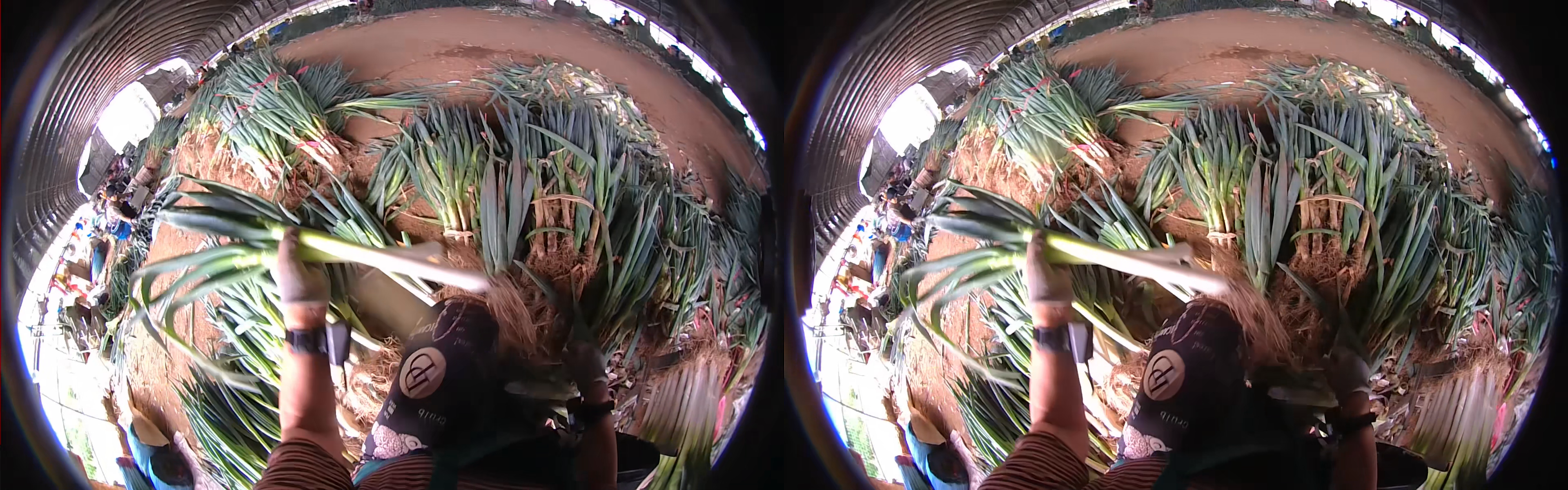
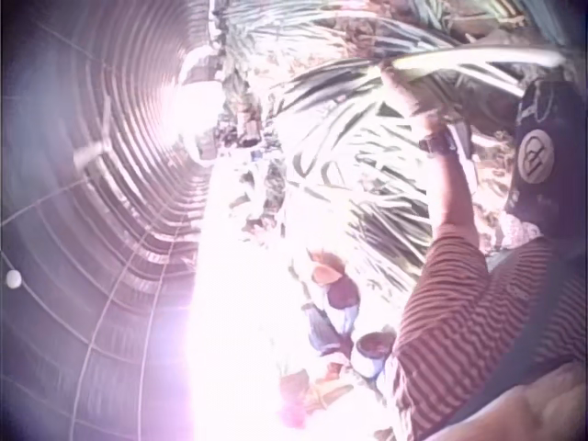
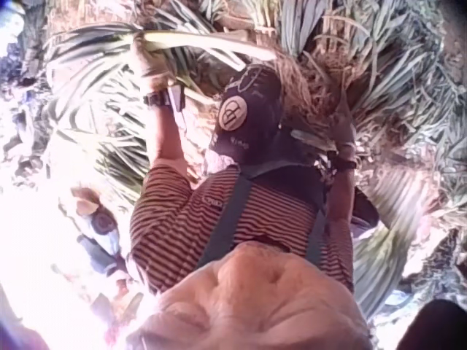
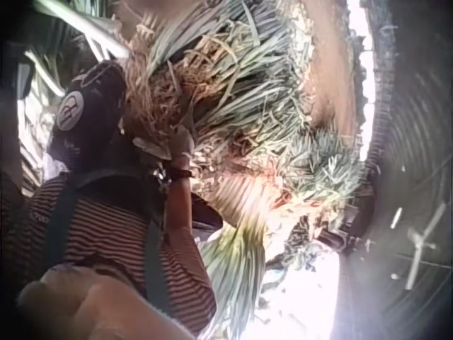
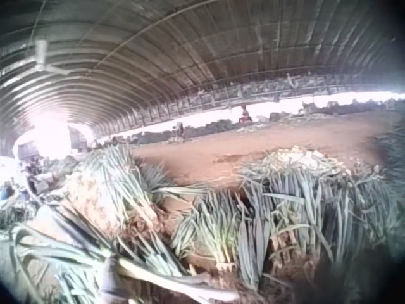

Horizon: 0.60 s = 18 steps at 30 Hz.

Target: The person unties a bundle of leeks and then picks them up one at a time to peel away the outer layers and roots by hand. After cleaning each leek, the person places it onto a separate pile.

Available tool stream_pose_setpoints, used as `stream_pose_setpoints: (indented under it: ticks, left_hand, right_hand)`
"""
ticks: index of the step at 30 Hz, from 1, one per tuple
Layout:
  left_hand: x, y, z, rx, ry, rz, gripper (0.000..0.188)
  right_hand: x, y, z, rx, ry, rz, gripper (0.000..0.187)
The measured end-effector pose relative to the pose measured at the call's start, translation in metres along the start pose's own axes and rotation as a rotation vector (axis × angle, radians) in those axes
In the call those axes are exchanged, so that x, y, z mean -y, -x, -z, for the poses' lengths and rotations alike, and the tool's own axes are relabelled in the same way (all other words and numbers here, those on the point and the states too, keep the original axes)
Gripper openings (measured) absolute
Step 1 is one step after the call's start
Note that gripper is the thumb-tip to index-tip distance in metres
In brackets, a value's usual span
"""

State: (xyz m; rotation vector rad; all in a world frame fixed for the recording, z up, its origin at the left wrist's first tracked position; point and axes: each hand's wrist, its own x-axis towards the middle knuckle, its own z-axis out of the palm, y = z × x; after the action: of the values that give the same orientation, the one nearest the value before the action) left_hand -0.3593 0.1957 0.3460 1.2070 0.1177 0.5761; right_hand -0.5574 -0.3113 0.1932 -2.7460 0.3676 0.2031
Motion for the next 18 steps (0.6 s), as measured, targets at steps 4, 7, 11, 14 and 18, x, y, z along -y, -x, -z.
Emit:
stream_pose_setpoints:
  ticks: [4,7,11,14,18]
  left_hand:
    - [0.034,-0.079,0.057,-0.044,0.081,0.074,0.015]
    - [0.053,-0.127,0.144,-0.077,-0.113,0.273,0.02]
    - [0.016,-0.151,0.313,0.191,-0.169,0.521,0.025]
    - [0.025,-0.13,0.332,0.031,-0.254,0.624,0.037]
    - [0.067,-0.076,0.262,-0.412,-0.697,0.754,0.044]
  right_hand:
    - [0.003,-0.002,0.0,-0.051,0.223,-0.017,0.031]
    - [-0.004,0.007,0.001,-0.057,0.076,0.004,0.036]
    - [-0.027,-0.01,-0.045,0.046,0.08,0.15,0.044]
    - [-0.024,-0.032,-0.033,0.207,0.097,0.111,0.04]
    - [0.006,-0.049,0.005,0.223,-0.038,-0.02,0.034]
